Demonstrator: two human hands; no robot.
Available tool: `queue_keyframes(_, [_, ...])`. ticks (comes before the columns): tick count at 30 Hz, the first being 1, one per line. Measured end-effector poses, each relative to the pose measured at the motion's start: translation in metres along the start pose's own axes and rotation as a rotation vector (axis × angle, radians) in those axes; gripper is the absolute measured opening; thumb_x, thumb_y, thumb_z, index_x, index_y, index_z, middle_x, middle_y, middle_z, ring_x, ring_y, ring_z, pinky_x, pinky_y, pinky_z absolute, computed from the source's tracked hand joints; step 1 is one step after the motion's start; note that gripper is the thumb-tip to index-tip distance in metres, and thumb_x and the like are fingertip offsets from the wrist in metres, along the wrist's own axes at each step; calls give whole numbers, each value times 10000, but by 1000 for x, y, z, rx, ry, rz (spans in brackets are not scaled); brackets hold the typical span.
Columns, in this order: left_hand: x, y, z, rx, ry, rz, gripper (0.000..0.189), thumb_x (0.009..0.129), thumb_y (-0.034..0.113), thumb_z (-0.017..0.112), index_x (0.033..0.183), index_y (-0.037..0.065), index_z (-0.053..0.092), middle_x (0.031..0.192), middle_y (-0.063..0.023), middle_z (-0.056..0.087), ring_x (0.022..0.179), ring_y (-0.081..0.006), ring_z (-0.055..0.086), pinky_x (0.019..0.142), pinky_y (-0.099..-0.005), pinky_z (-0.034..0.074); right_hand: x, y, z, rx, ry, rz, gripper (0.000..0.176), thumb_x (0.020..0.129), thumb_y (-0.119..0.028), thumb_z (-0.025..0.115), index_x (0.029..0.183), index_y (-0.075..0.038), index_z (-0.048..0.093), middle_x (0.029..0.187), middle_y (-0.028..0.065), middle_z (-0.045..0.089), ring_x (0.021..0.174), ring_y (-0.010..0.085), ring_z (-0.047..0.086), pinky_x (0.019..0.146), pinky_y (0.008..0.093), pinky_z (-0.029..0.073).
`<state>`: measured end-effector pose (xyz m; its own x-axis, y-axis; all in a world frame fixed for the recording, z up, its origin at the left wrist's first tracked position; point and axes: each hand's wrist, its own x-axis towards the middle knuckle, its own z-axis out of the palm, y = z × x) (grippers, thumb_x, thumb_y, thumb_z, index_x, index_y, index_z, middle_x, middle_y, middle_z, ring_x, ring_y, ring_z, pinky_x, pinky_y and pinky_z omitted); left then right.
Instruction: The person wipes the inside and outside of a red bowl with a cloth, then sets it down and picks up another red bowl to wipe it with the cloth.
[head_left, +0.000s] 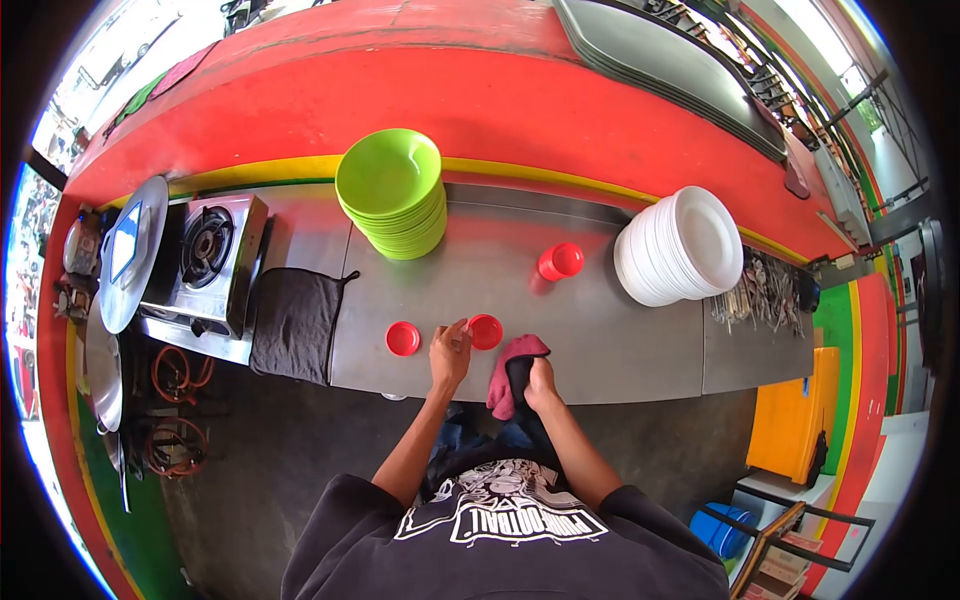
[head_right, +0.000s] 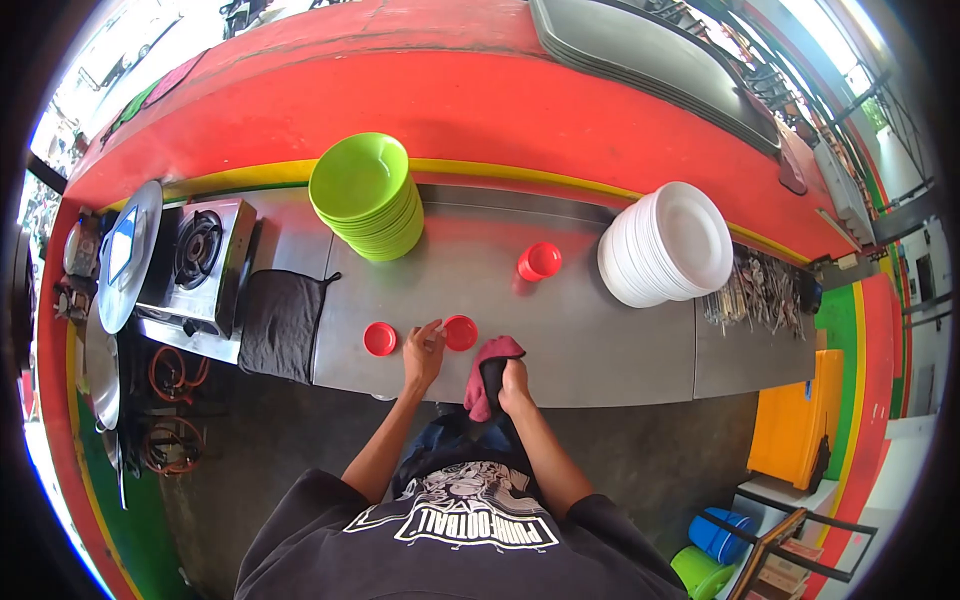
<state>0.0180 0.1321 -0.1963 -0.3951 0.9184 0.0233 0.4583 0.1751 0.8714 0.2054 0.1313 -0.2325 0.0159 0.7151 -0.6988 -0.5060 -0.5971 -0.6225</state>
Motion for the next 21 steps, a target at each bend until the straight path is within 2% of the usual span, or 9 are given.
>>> queue_keyframes(1, [2,3,0,-25,-14,4,214,892,134,659,1076,34,700,910,-166,656,738,-274,693,655,-341,551,8,4,0,-25,-33,0,355,982,-374,501,1130,-68,605,1014,34,637,915,154,621,822,341,527])
queue_keyframes(4, [0,5,-1,-83,-39,6,206,883,129,664,1059,30,707,905,-168,666,736,-281,701,658,-341,553,20,11,0,-115,-115,19,343,1000,-354,474,1141,-69,603,1066,52,654,955,180,641,859,351,537])
queue_keyframes(11, [0,-11,3,-127,-3,10,150,863,117,678,951,7,730,895,-175,686,734,-274,704,656,-338,547,1,10,24,-172,-77,-148,305,990,-339,515,977,-52,615,842,-26,565,747,85,534,663,301,469])
queue_keyframes(14, [-3,-8,1,-69,21,26,143,854,115,681,934,9,733,895,-159,689,733,-266,701,666,-342,542,14,20,10,-289,-78,-197,312,1000,-319,514,1047,-27,616,941,26,629,847,129,600,756,307,510])
queue_keyframes(21, [-8,4,-1,30,44,34,140,840,140,687,920,39,741,890,-103,690,742,-248,694,681,-352,537,3,17,12,-312,-82,-237,353,1000,-347,531,1032,-7,621,920,11,613,827,101,560,741,289,484])
